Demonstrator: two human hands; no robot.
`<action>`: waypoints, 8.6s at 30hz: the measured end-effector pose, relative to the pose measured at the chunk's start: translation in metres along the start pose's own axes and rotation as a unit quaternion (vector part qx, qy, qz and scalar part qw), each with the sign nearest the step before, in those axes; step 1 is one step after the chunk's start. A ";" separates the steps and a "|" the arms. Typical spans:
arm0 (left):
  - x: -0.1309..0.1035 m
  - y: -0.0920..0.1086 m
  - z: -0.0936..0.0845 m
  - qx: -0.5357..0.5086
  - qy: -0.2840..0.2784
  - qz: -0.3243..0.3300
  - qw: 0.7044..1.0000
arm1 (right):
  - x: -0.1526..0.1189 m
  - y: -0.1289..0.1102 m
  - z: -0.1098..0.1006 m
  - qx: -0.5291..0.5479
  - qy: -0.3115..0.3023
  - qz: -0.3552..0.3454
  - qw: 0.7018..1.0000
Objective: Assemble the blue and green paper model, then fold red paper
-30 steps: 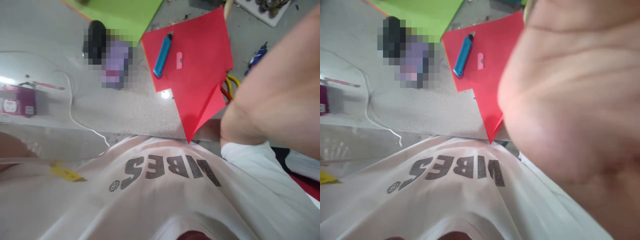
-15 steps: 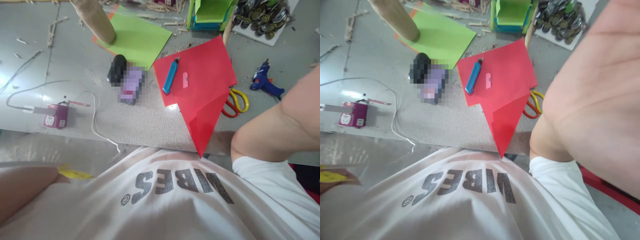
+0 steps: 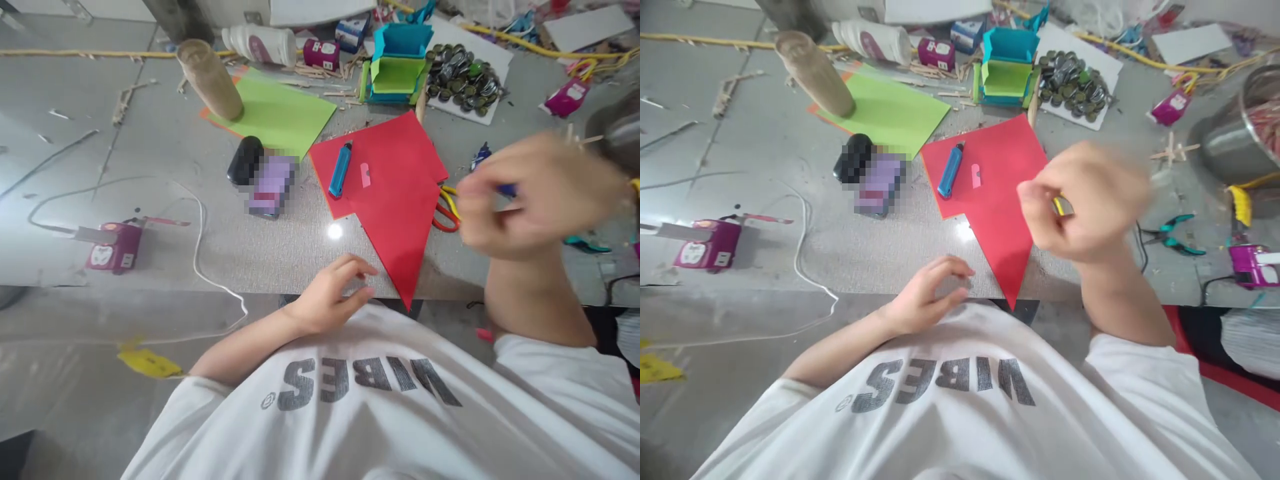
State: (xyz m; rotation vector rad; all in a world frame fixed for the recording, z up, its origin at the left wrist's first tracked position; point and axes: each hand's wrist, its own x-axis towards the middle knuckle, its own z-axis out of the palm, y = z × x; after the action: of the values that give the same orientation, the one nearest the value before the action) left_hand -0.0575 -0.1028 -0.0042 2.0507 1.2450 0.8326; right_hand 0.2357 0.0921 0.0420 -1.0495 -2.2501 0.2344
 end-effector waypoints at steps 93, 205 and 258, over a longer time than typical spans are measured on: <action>0.054 -0.118 -0.006 -0.416 0.255 -0.126 0.864 | -0.002 -0.067 0.147 0.428 -0.012 0.240 0.871; 0.061 -0.107 -0.024 -0.492 0.219 -0.129 0.832 | 0.043 -0.006 0.087 0.453 -0.061 0.240 0.856; 0.076 -0.131 -0.033 -0.368 0.338 -0.103 0.860 | 0.051 0.000 0.095 0.461 -0.012 0.286 0.840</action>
State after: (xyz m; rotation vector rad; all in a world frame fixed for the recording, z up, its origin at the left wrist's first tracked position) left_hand -0.1251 0.0224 -0.0656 1.0051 1.1741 1.6895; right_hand 0.1528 0.1396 -0.0081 -1.0844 -1.4241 1.4185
